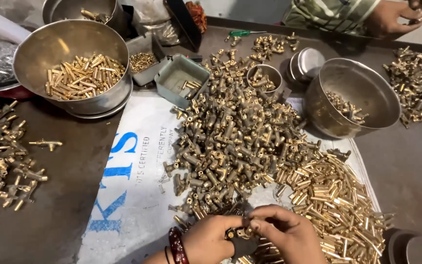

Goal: Assembling small brass metal fittings by hand.

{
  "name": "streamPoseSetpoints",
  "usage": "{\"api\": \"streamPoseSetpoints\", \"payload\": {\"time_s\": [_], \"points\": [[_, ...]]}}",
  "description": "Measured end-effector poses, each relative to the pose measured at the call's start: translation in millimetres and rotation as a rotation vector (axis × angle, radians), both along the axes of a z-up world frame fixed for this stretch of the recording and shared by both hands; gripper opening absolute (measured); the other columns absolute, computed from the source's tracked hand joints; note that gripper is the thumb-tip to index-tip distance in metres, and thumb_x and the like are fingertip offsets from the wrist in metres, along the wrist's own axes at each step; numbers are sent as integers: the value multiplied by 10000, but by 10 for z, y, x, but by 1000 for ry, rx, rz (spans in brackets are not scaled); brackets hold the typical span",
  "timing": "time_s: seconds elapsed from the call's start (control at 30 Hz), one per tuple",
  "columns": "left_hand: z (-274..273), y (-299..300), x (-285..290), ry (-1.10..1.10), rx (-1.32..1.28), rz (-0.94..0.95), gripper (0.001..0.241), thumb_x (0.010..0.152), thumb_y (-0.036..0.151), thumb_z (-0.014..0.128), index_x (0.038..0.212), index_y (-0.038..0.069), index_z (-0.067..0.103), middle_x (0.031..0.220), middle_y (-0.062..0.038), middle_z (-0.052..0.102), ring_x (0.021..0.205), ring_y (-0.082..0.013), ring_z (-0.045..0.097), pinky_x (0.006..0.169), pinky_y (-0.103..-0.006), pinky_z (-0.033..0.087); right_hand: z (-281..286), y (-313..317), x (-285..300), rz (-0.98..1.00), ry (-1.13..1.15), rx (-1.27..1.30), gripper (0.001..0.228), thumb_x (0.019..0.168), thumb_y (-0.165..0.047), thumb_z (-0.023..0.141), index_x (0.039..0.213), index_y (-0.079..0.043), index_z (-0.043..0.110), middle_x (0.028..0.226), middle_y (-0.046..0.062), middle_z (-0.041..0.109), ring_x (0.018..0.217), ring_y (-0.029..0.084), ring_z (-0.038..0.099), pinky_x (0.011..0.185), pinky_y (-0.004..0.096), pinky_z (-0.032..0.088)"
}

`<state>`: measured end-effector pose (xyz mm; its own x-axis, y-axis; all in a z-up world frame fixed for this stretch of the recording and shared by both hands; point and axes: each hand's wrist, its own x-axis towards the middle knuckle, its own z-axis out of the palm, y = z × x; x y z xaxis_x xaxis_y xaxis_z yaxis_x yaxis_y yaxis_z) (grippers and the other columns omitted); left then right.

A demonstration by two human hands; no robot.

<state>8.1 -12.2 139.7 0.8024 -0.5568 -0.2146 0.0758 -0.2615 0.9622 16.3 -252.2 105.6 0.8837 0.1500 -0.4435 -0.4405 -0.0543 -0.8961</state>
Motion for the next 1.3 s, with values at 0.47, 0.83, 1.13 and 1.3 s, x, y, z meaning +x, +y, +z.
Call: {"api": "streamPoseSetpoints", "payload": {"time_s": [0.47,0.83,1.13,1.3], "points": [[-433,139,-118,350,-289,-130,264,1036,268,660,1106,25,738,909,-6,701,826,-60,650,770,-253,528,6,89,-415,250,-536,-116,433,777,-124,875,1172,-67,705,1086,103,758,1032,211,775,983,387,554],[-306,338,-245,734,-589,374,299,941,261,526,1106,56,666,923,-85,777,614,-181,686,488,-322,546,120,-255,-72,-138,-163,-821,295,902,-140,695,1185,-183,768,1095,43,795,883,233,784,800,401,647],[-300,280,-30,689,-617,470,237,1000,215,540,1124,41,644,945,-96,764,631,-190,693,412,-303,483,109,-128,52,74,-591,-1234,213,827,-234,747,1019,-163,808,1030,55,759,879,291,726,799,397,587],[-342,214,47,694,-677,417,299,975,154,503,1208,51,658,979,-110,754,665,-208,710,453,-340,539,141,-72,95,107,-638,-1264,240,802,-235,743,1017,-143,798,1005,77,744,868,314,713,758,409,579]]}}
